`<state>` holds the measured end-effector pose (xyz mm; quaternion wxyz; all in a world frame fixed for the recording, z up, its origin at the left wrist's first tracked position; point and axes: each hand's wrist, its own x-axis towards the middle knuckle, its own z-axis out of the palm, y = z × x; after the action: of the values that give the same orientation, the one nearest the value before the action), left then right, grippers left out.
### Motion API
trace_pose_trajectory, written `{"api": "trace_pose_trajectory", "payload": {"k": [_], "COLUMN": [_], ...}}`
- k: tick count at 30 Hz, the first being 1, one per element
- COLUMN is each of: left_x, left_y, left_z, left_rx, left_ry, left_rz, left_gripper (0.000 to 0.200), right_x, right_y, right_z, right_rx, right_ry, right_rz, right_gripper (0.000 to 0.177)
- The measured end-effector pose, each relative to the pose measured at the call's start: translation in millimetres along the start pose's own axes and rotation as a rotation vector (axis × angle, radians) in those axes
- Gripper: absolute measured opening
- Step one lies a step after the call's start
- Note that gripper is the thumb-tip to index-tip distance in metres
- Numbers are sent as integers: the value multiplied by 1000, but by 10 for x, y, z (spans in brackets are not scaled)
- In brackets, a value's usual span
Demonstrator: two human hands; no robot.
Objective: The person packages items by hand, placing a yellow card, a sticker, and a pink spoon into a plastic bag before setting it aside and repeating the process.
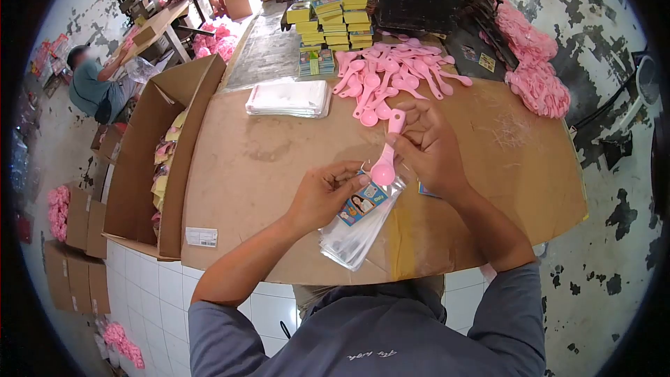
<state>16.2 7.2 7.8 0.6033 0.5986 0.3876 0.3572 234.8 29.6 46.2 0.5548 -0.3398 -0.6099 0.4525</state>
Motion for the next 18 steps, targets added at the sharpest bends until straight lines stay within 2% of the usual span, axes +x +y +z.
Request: {"api": "trace_pose_trajectory", "payload": {"k": [3,6,9,11,13,14,16,18], "left_x": [9,12,0,-20,-24,-18,-5,17], "left_y": [-89,-98,-40,31,53,42,-19,-81], "left_z": [29,13,-1,18,-9,-43,-81,-106], "left_rx": [-39,26,9,-128,-171,-148,-127,-127], "left_ry": [1,21,63,41,16,2,-25,-51], "left_rz": [63,48,56,42,27,18,16,31], "left_gripper": [30,30,28,26,24,23,23,24], "right_x": [6,-42,-140,-118,-56,-11,28,50], "right_y": [-35,10,131,52,-11,-30,-142,-298], "right_z": [-6,-15,88,10,-91,-141,-119,-63], "right_rx": [-41,-42,100,-280,-363,-257,-215,-353], "right_ry": [3,-37,36,-132,-251,-286,-341,-411], "right_rz": [74,51,-8,-141,-138,-65,-73,-221], "right_gripper": [41,41,35,30,24,21,17,16]}}
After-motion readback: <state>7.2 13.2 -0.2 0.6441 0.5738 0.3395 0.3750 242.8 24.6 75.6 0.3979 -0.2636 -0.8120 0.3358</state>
